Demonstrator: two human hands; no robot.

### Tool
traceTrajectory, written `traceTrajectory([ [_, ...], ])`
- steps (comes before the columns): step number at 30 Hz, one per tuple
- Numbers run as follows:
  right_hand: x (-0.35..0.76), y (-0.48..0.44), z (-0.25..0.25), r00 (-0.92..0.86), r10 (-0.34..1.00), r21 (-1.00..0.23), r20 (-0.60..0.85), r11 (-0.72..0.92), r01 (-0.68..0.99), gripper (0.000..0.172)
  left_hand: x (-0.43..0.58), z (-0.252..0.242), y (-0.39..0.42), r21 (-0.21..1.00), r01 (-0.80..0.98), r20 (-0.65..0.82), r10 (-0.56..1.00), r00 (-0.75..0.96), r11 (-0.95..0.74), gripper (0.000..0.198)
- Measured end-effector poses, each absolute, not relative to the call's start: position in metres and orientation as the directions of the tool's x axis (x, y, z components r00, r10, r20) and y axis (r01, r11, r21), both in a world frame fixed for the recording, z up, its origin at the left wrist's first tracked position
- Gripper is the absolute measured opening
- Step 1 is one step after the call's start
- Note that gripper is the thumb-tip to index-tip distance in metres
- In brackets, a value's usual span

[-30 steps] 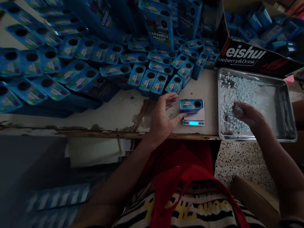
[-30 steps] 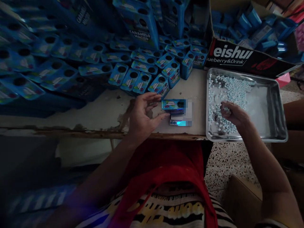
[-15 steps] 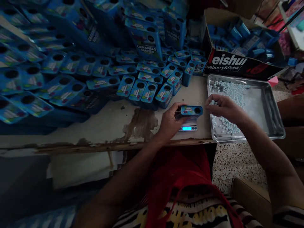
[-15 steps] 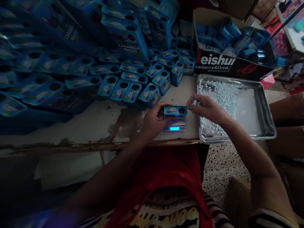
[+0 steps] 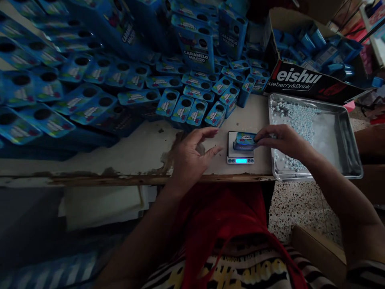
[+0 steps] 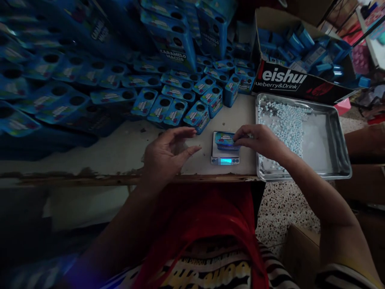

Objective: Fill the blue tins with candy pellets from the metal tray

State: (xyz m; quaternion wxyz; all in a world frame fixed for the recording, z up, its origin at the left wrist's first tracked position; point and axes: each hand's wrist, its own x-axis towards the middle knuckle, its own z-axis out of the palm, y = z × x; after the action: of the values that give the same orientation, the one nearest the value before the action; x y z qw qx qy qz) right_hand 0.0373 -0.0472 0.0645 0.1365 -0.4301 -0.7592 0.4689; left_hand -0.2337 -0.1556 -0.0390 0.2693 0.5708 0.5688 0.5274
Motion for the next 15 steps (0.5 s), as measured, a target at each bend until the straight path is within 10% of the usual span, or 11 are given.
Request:
traceTrajectory([
  [9,0.179,-0.019,0.021,0.206,0.857,-0.875,-0.473,-0.428,-0.226,0.032,-0.248,-0.021,-0.168,0.891,0.414,0.33,0.892,-0.308,-0.186,0.024],
  [15,0.182,-0.04,0.008,0.011,0.815,-0.786,-0.58,-0.556,-0.268,0.017,-0.234,-0.015,-0.158,0.878,0.402,0.389,0.877,-0.282,-0.26,0.031],
])
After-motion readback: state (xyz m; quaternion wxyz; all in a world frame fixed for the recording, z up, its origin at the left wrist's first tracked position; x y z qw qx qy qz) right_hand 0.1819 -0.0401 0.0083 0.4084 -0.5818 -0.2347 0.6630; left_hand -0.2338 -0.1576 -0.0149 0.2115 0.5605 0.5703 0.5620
